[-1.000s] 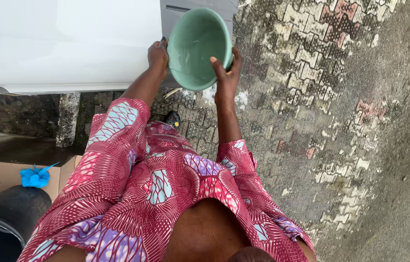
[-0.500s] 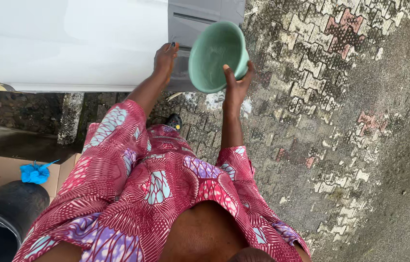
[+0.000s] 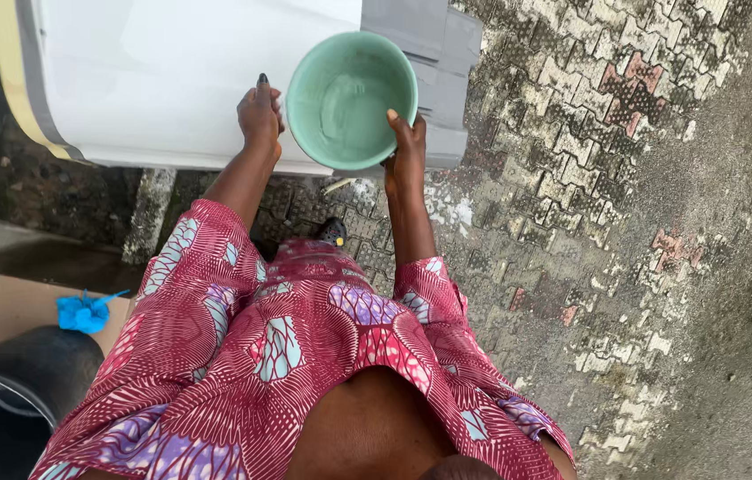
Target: The person wipes the top and side surfaces of a white washing machine using a blue cloth and a bowl of water.
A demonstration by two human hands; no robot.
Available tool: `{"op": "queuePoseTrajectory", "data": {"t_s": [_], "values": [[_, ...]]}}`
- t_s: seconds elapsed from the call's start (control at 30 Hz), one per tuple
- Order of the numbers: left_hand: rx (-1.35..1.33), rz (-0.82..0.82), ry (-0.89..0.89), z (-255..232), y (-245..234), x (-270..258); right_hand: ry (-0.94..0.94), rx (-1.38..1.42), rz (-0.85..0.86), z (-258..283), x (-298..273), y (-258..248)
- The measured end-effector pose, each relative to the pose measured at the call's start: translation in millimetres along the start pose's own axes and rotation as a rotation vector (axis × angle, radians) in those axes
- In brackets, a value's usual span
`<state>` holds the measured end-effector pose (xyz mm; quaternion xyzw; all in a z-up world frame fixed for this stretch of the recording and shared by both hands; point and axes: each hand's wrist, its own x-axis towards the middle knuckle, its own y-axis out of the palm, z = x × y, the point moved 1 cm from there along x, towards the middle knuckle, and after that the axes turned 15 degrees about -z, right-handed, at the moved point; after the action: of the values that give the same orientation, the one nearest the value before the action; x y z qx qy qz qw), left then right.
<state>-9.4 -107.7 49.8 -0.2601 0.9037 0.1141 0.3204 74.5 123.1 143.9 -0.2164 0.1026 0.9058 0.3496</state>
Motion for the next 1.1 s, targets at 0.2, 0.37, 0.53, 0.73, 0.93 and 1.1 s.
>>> {"op": "queuePoseTrajectory", "data": {"t_s": [0.2,0.37,0.53,0.73,0.93,1.1], "values": [[0.183,-0.090,0.023,-53,-38,-8,-0.055,-0.092,-0.121,-3,-24,20],[0.020,-0.064,-0.002,-70,-62,26,-0.157,-0.017,-0.140,1,-47,49],[-0.005,-0.003,-0.014,-64,-89,68,-0.400,-0.134,-0.076,9,-75,103],[-0.077,0.045,-0.078,-61,-105,117,-0.529,-0.178,0.040,11,-105,171],[-0.093,-0.028,-0.013,-73,-105,140,-0.243,0.056,0.123,-1,-92,186],[0.127,-0.107,-0.048,-118,-113,97,-0.154,0.021,0.011,-3,-75,170]]}}
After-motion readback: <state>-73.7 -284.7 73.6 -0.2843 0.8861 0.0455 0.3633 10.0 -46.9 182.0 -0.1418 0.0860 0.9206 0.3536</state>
